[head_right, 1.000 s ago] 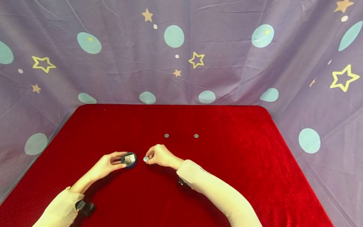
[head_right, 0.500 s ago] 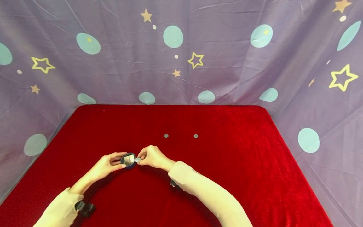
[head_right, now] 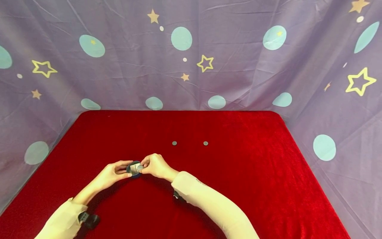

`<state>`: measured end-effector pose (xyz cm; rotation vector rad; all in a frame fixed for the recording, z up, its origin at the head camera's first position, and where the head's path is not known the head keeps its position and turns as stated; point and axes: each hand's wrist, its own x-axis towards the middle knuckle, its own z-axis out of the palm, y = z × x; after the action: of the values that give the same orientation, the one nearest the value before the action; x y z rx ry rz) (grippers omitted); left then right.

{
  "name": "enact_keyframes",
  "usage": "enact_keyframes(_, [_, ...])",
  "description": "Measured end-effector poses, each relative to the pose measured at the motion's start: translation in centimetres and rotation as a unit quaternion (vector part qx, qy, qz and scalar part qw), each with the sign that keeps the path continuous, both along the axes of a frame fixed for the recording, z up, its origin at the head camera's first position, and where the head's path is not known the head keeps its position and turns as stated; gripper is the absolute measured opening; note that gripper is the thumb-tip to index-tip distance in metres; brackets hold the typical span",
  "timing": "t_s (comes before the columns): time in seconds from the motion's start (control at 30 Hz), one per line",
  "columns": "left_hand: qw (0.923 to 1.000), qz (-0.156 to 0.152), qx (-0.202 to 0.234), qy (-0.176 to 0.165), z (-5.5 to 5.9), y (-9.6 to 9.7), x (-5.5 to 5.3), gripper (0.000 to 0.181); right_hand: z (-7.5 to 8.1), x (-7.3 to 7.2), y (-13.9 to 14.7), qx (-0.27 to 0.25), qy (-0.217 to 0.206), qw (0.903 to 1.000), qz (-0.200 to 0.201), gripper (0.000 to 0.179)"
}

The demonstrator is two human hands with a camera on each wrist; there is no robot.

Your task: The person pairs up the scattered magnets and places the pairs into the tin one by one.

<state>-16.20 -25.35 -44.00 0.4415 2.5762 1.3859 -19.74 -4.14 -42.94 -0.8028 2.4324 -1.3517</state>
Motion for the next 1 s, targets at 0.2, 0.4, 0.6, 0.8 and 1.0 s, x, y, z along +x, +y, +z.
enact_keyframes(0.2, [1.0000,-0.003,0.004,-0.002,-0.2,-0.1,0.0,0.056,0.0,0.1,-0.6,-0.006,0.002,1.0000,-0.007,0.018])
enact_keyframes(0.4, [0.9999,-0.008,0.007,-0.008,-0.1,-0.2,0.0,0.057,0.1,0.3,-1.3,-0.013,-0.012,0.9998,-0.006,0.020])
enact_keyframes(0.6, [0.9997,-0.017,0.009,-0.014,0.1,-0.2,0.1,0.058,-0.1,0.4,-1.9,-0.012,-0.009,0.9997,-0.018,0.019])
enact_keyframes(0.8, [0.9999,-0.013,0.006,-0.009,-0.2,-0.2,0.0,0.057,-0.3,0.5,-2.4,-0.015,-0.019,0.9993,-0.028,0.019])
enact_keyframes(1.0, [0.9998,-0.009,0.007,-0.019,-0.1,-0.1,0.0,0.059,-0.1,0.5,-2.6,-0.007,-0.006,0.9995,-0.031,0.020])
